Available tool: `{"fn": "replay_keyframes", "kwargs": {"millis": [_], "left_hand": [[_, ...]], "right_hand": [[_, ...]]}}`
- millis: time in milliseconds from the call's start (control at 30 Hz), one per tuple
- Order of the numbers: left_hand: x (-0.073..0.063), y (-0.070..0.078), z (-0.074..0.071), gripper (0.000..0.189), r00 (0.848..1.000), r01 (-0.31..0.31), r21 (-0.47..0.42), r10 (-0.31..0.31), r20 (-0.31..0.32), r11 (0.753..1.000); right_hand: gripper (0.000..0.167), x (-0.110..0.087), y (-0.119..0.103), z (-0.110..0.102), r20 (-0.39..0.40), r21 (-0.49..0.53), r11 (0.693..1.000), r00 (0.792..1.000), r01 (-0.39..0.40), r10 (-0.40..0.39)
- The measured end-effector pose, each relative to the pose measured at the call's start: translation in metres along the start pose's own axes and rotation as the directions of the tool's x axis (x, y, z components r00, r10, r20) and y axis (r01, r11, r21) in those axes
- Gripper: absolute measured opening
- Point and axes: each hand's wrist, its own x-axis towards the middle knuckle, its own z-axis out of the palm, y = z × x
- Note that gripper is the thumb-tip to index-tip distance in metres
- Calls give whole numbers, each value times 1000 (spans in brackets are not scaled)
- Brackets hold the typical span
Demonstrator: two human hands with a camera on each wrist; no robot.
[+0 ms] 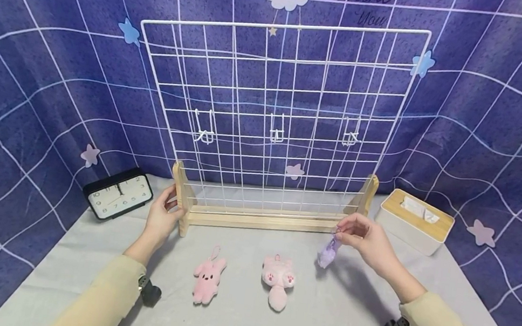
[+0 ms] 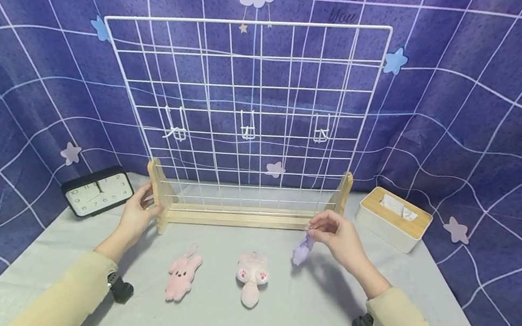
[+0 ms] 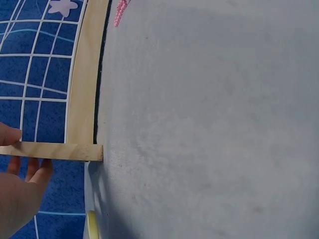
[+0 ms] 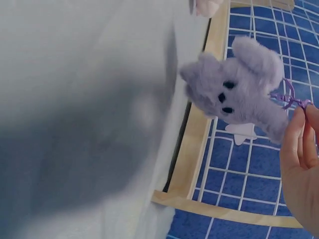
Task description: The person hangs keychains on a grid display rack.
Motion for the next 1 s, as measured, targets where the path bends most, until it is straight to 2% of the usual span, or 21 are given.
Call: {"fn": "replay_keyframes", "kwargs": {"millis": [133,267,467,1000], "left_hand": [[6,-13,0,80,1000,-18,0,18,-13,1000],[9,-19,1,81,999,-36,-8,36,-19,999],[8,-18,1,80,999,-45,-16,44,-21,999],[9,-22,2,77,997,-63,-10,63,-40,998]], "right_hand": [[19,3,-4,-2,-38,-8,1000,999,-5,5],[20,8,-10,-5,-58,5,1000,998,31,-31],[19,15,-23,-10,-92,22,996,992,89,-87],[20,34,-48,-17,-193,89,986,974,139,-120]]}}
